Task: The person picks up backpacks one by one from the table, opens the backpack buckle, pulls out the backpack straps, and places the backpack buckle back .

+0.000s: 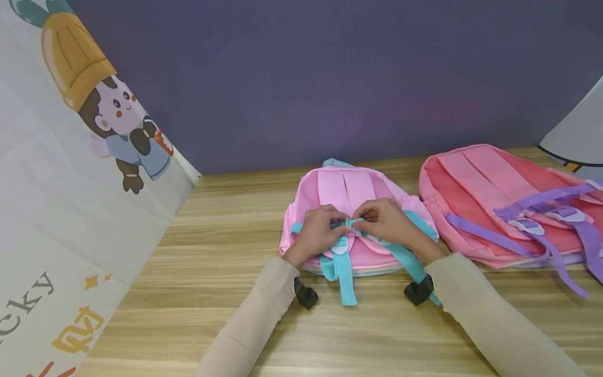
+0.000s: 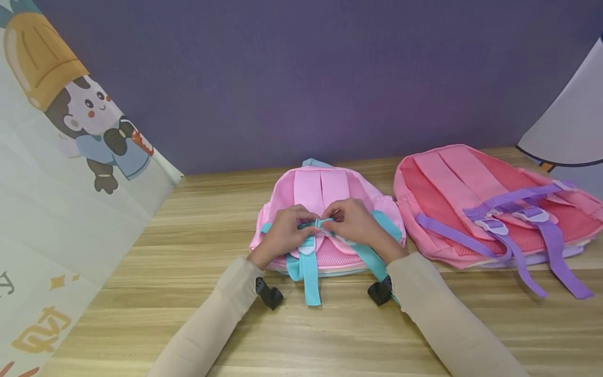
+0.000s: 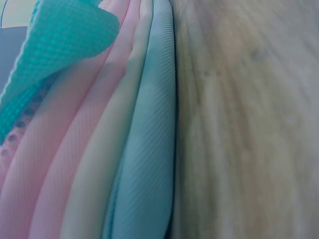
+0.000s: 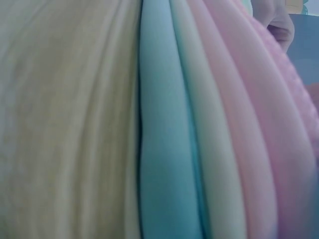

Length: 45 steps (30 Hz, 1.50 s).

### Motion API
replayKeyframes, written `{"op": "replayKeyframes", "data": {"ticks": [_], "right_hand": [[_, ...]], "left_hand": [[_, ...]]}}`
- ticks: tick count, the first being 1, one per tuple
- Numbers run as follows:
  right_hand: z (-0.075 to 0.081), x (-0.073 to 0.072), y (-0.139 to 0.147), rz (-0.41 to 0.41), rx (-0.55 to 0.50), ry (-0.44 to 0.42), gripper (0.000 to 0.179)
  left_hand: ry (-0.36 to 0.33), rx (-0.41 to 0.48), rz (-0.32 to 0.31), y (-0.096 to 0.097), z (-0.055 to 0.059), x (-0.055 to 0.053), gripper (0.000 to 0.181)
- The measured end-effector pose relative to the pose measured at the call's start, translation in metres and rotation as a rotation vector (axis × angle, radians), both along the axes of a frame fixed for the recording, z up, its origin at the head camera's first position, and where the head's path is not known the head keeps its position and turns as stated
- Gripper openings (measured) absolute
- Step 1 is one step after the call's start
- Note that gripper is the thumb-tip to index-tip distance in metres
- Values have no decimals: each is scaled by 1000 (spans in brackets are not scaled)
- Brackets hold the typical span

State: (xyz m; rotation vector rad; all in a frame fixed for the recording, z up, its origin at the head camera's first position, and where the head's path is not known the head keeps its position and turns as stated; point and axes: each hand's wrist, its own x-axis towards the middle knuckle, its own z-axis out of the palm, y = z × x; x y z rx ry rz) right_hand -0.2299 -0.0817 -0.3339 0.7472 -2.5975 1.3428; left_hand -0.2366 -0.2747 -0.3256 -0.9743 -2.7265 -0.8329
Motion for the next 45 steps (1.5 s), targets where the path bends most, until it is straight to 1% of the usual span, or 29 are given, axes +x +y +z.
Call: {"op": "replayKeyframes", "data": {"ticks": [7, 14, 20, 23, 26, 29, 35, 38, 40, 45], "right_hand": [[0, 0, 1, 22, -39, -33, 6], [0, 0, 2, 16, -10, -56, 5], [-3, -2, 3, 41, -29, -25, 8], [-4, -2, 3, 53, -41, -4, 10], [-3, -1, 2, 54, -42, 11, 14], [-1, 0, 0, 39, -21, 22, 16], [0, -1, -1, 16, 3, 32, 9], [0, -1, 0, 16, -13, 25, 5], [-1, -2, 1, 20, -25, 17, 5], [-3, -2, 4, 35, -63, -40, 6]], "left_hand": [[1, 7, -2, 0, 0, 0, 19], [-35, 12, 7, 1, 0, 0, 20], [-46, 65, -26, 0, -2, -1, 20], [-67, 92, -45, 0, -2, -2, 21], [-61, 92, -55, 0, -2, -2, 22], [-50, 87, -61, -1, -3, -2, 21], [-54, 82, -62, -1, -2, -3, 21], [-58, 83, -61, -1, -3, -3, 20], [-57, 86, -62, 0, -3, -3, 19], [-48, 92, -61, 0, -4, -3, 18]]}}
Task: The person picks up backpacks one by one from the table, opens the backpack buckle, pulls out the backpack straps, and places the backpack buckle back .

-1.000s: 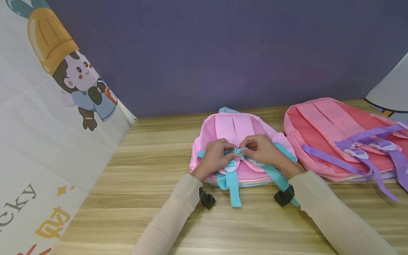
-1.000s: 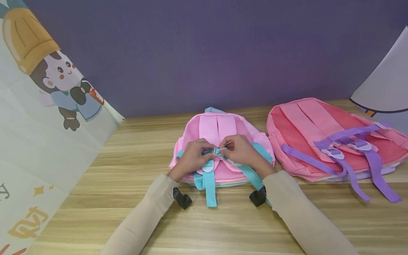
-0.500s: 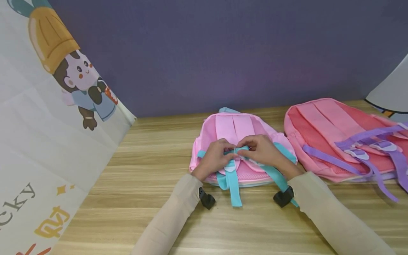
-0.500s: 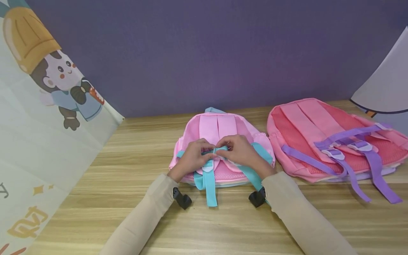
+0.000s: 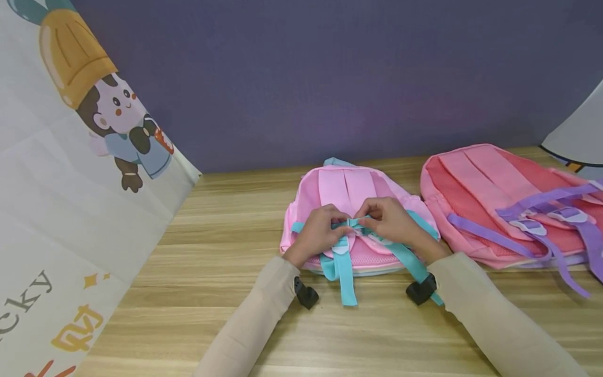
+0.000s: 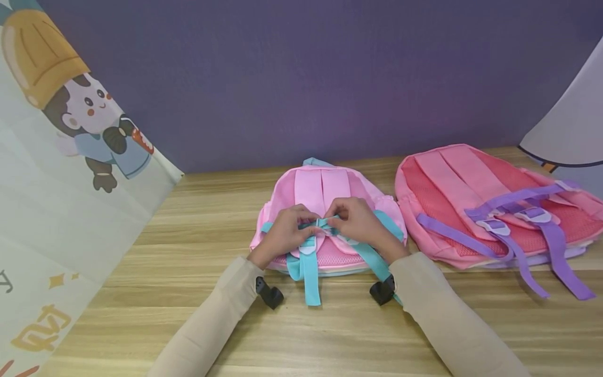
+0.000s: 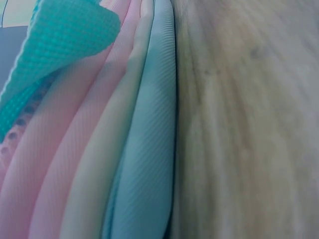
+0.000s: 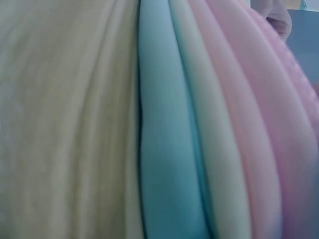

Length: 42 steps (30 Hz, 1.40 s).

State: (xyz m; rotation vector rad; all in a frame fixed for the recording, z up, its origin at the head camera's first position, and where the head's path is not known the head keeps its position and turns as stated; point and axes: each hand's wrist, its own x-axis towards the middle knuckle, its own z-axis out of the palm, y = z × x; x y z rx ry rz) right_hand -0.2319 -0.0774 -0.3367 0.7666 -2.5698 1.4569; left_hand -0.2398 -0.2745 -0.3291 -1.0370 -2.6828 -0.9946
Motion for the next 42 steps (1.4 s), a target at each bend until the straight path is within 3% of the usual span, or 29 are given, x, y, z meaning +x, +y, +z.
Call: {"op": "replayKeyframes", "data": {"ticks": [5, 15, 27, 42], "right_hand": [[0, 0, 1, 8, -10, -30, 3], [1, 0, 0, 20, 29, -5, 17], [3, 0, 0, -32, 78, -7, 6], [3, 0, 1, -2, 62, -44, 4]], "left_hand": [[-10, 3, 3, 0, -1, 0, 18], [4, -14, 5, 0, -1, -1, 21], [-17, -11, -7, 1, 0, 0, 20], [-16, -14, 4, 1, 1, 1, 19]]}}
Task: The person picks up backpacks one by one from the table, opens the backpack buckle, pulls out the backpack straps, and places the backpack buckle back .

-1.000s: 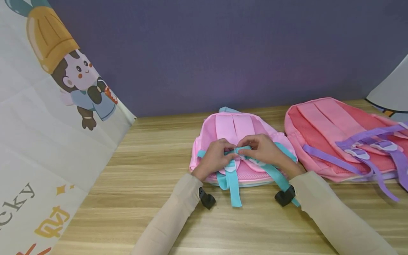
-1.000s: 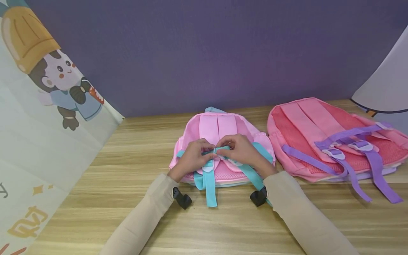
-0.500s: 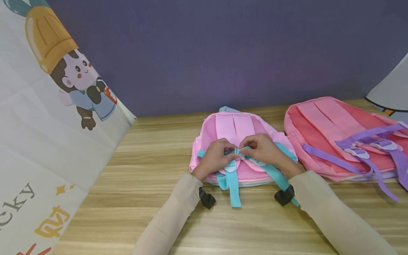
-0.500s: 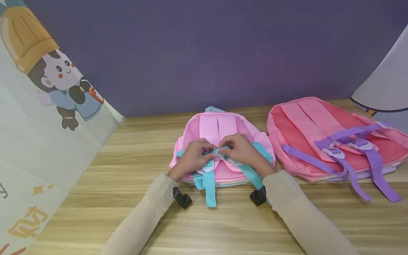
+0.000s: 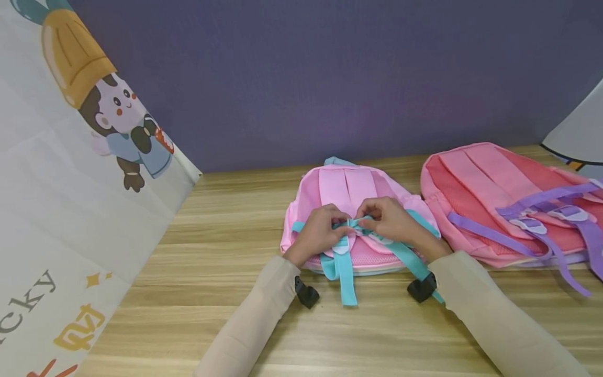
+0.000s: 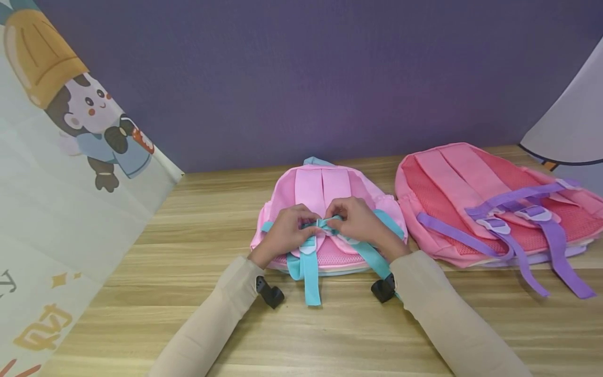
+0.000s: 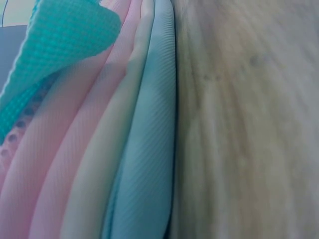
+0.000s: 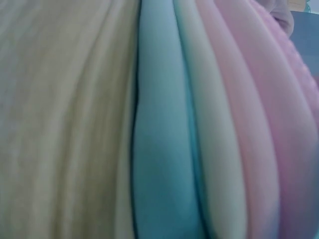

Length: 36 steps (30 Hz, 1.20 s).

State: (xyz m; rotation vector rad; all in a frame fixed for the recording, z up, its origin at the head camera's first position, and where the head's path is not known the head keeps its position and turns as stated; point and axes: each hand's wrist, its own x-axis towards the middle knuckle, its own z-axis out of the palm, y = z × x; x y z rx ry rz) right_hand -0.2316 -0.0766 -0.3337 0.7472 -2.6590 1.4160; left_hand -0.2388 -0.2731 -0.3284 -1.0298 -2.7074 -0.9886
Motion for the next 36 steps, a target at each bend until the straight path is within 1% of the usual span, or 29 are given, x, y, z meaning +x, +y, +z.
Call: {"op": "replayKeyframes", "data": {"ticks": [7, 12, 17, 26, 36], "right_hand": [[0, 0, 0, 20, -15, 30, 10], [-1, 0, -1, 10, 10, 44, 13], [0, 0, -2, -6, 27, 61, 12], [0, 0, -2, -7, -3, 84, 7], [-1, 0, -1, -3, 11, 89, 7]], "left_hand": [[-10, -6, 3, 0, 0, 0, 21], [-16, -5, 4, 0, 0, 0, 21], [0, -13, 2, 0, 0, 0, 20], [-8, -6, 6, -1, 1, 0, 21], [-5, -8, 5, 0, -2, -1, 20]]}}
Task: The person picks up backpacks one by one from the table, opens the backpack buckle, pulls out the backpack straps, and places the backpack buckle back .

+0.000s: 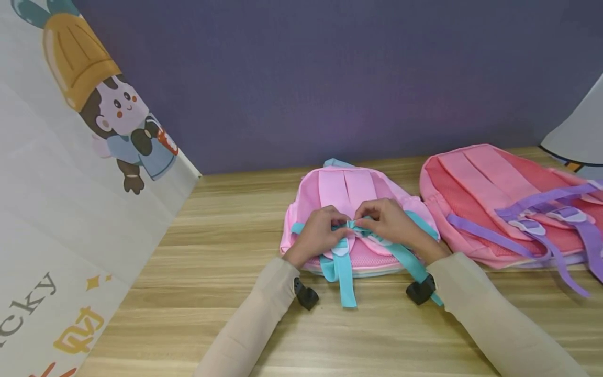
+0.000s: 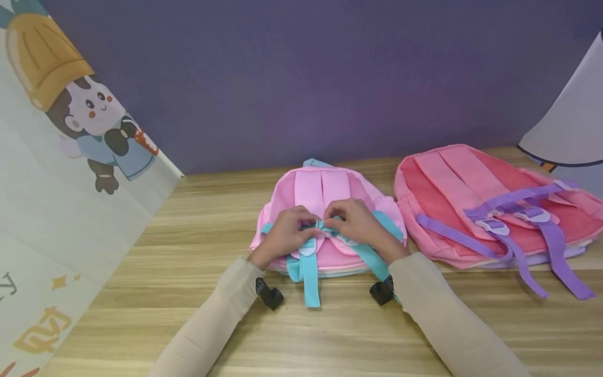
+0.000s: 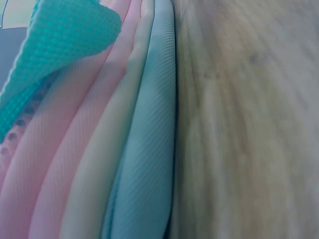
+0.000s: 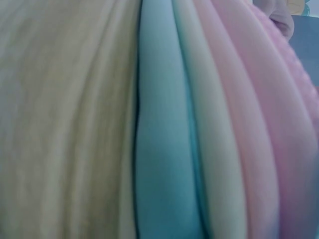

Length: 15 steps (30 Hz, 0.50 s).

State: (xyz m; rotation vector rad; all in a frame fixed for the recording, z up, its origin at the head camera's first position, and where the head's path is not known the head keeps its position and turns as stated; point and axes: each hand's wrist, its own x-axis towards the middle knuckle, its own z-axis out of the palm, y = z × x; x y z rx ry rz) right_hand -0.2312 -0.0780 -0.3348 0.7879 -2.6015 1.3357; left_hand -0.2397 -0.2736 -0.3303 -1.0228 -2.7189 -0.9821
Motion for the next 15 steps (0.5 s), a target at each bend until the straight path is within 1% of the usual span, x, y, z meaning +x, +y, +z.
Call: {"op": "replayKeyframes", "data": {"ticks": [6, 11, 15], "right_hand": [[2, 1, -1, -1, 40, 14, 4], [3, 1, 0, 21, 26, -6, 12], [4, 1, 0, -5, 49, -10, 13]], "left_hand": [[-6, 7, 4, -1, -1, 0, 21], [-15, 16, 1, -1, -1, 0, 23], [-25, 16, 2, 0, 1, 1, 22]]}}
